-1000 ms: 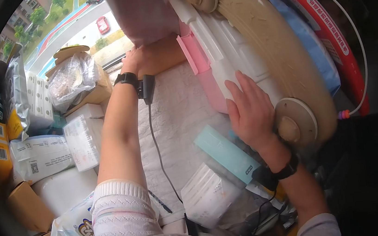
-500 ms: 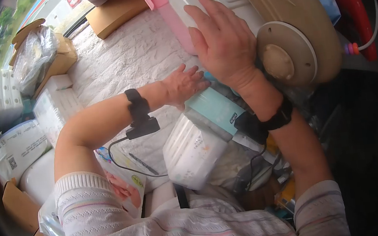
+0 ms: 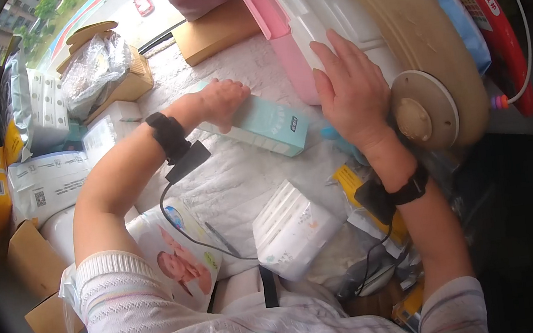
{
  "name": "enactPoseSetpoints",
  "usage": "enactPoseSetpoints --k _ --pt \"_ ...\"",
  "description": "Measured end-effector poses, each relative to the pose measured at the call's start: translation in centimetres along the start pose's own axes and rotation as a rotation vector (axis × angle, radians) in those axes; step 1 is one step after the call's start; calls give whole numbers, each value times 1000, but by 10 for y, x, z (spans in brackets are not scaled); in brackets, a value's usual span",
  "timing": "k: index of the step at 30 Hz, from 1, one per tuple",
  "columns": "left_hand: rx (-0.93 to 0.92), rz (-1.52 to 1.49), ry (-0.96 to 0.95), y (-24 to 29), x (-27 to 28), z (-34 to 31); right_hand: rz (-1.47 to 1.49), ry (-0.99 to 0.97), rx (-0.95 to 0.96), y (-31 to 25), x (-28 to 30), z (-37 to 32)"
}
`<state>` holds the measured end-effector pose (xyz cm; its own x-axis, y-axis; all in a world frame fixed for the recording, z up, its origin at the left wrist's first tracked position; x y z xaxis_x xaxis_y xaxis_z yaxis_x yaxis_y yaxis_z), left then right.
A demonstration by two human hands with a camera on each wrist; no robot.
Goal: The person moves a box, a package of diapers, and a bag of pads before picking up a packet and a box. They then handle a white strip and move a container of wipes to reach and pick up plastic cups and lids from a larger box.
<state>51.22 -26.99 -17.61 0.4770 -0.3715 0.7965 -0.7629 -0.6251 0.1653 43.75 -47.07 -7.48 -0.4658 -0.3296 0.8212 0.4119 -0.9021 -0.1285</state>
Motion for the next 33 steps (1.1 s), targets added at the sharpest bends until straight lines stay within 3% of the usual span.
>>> enactPoseSetpoints --k 2,5,8,12,18,24,27,29,33 --pt "135 -24 -74 -45 11 -8 0 -5 7 -1 1 0" --pt "333 -85 130 -104 29 -25 -5 -16 15 -1 1 1" --pt "522 -192 363 -129 46 -27 -13 -29 6 0 0 0" --pt "534 -245 590 -143 41 -11 -20 -27 22 1 -1 0" --pt "664 -332 478 -136 32 -9 -3 -47 10 -1 3 2" --pt "703 -611 692 -131 42 -41 11 -60 5 -3 7 3" --pt "693 -723 751 -129 43 -59 -6 -48 8 -3 5 2" --pt "621 -964 784 -122 46 -72 -9 -41 9 -2 4 2" --pt "486 -1138 861 -108 53 -90 -14 -23 10 -4 6 1"
Point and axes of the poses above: each hand's wrist, its own z-axis towards the middle knuckle, its own x-axis out of the back of the hand, y = z × x, the point moved 2 cm from there along z, towards the middle knuckle, and after that the axes turned 4 degrees about z, right-handed, at the moved point
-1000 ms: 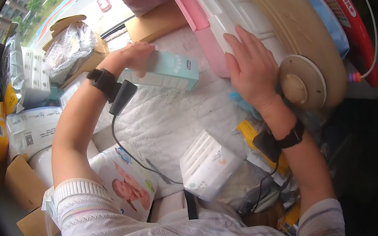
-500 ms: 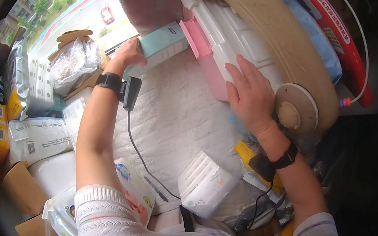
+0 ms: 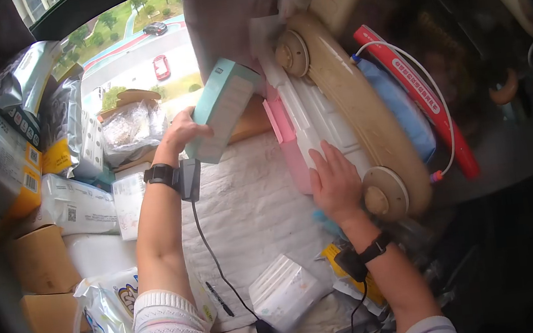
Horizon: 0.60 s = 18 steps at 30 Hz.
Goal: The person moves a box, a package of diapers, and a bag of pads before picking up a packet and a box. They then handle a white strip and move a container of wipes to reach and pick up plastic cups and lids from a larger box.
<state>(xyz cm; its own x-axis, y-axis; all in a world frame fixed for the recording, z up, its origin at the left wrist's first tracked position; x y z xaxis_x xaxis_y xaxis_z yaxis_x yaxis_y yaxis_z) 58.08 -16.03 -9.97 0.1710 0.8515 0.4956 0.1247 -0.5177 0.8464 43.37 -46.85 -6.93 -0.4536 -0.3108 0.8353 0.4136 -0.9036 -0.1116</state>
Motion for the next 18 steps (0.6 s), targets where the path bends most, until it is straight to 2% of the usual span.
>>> enactPoseSetpoints --k 2,3,5,11,18 --pt "-39 -258 -71 6 -2 -7 -2 7 6 0 1 1" --pt "-41 -256 -72 7 -4 -9 -2 9 4 0 1 1" --pt "-102 -461 -120 10 -9 -13 4 0 -1 0 1 0" --pt "-121 -695 -202 33 -24 -34 -4 34 -13 3 -4 -1" --pt "-243 -1009 -328 71 -51 -47 7 96 -30 3 -4 -3"
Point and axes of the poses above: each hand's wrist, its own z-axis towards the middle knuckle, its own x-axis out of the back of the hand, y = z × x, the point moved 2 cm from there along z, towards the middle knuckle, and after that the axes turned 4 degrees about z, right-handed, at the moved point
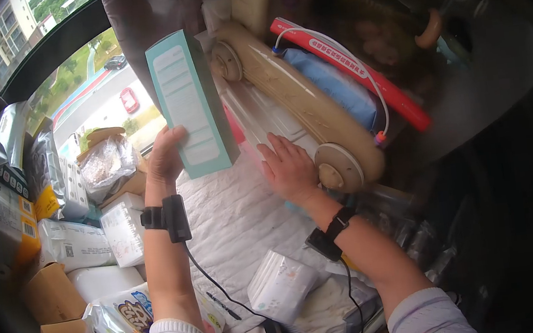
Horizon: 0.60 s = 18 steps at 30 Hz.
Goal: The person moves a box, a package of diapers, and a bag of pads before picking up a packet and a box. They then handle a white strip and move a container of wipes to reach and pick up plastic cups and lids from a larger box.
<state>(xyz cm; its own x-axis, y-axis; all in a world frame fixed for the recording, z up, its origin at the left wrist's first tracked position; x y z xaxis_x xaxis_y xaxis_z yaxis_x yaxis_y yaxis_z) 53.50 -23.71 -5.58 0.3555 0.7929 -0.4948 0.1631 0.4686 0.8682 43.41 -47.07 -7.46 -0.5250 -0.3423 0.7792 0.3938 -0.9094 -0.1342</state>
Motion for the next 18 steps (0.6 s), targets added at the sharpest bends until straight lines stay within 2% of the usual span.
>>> enactPoseSetpoints --k 9,12,18 --pt "-86 -103 90 9 -72 0 79 -10 13 0 5 1" --pt "-97 -118 118 9 -82 0 120 -121 -60 -2 8 4" --pt "-51 -127 156 10 -89 -11 122 -81 -41 -3 11 4"
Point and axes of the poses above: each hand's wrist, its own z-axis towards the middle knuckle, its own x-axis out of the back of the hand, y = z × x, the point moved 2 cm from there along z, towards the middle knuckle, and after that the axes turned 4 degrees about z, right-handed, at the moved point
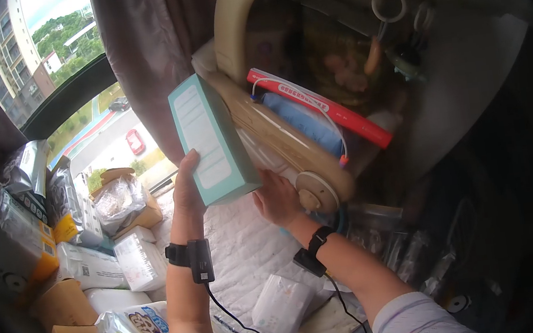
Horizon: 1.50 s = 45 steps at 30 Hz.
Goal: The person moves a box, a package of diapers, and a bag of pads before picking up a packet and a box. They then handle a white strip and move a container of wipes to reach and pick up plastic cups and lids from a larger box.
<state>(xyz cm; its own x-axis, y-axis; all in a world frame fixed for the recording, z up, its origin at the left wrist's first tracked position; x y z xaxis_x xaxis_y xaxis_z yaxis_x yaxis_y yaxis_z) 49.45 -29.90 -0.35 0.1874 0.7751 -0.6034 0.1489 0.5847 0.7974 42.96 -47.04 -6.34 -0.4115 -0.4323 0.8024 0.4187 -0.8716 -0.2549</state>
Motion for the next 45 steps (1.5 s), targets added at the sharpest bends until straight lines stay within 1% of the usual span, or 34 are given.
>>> enactPoseSetpoints --k 4,6,7,9,10,11,13,15,16,17,19,20,22,23,25,26,28,29,31,32,34,36,37,39,40,42,43,45 --pt "5 6 -48 6 -2 -2 -19 66 27 1 -3 -2" --pt "8 101 23 8 -1 0 -34 34 1 1 -4 -2" --pt "8 102 22 12 -1 3 -34 35 0 1 -4 -2" --pt "-50 254 23 28 -2 9 8 -3 -17 2 -4 -2" --pt "-104 333 45 43 -12 8 9 -2 -19 3 -5 -3" --pt "-171 350 1 57 -22 9 3 16 -16 3 -6 -3" --pt "-259 385 -18 83 -35 18 -4 39 -13 4 -7 -4" --pt "-340 503 -33 111 -52 26 -6 74 2 4 -8 -4" --pt "-391 523 -75 122 -59 33 -3 80 3 3 -7 -4" --pt "-450 591 -11 132 -65 38 -17 54 -15 2 -6 -3" --pt "-580 839 117 152 -69 63 -26 33 -29 2 -6 -3" --pt "-584 843 118 161 -73 76 -26 35 -28 2 -6 -3" --pt "-910 1373 293 181 -90 90 -21 38 -24 4 -8 -4" --pt "-913 1377 295 187 -98 97 -16 57 -20 4 -9 -4" --pt "-1040 1517 438 197 -122 104 -9 78 -17 4 -10 -4" --pt "-1043 1517 437 203 -128 113 -4 83 -12 5 -11 -5" --pt "-1137 1587 429 212 -141 134 -1 90 -9 5 -9 -4" --pt "-1139 1586 426 215 -145 142 1 92 -4 4 -7 -5" --pt "-1184 1664 482 220 -149 157 2 95 -3 5 -6 -3" --pt "-1174 1718 492 223 -148 164 9 108 3 5 -6 -3" --pt "-1132 1714 479 214 -147 169 11 117 -6 5 -8 -7" --pt "-1060 1760 476 205 -141 170 27 70 -25 6 -11 -5" --pt "-1072 1750 472 199 -135 169 16 79 -25 7 -12 -4" --pt "-954 1775 527 186 -122 168 -3 90 -19 7 -16 -7" --pt "-963 1766 528 181 -116 165 9 87 -23 7 -15 -6" --pt "-774 1697 545 171 -99 160 10 81 -24 6 -13 -6" --pt "-780 1691 551 166 -95 152 17 73 -29 5 -13 -6" --pt "-661 1685 577 156 -85 136 -8 102 -21 2 -9 -6"
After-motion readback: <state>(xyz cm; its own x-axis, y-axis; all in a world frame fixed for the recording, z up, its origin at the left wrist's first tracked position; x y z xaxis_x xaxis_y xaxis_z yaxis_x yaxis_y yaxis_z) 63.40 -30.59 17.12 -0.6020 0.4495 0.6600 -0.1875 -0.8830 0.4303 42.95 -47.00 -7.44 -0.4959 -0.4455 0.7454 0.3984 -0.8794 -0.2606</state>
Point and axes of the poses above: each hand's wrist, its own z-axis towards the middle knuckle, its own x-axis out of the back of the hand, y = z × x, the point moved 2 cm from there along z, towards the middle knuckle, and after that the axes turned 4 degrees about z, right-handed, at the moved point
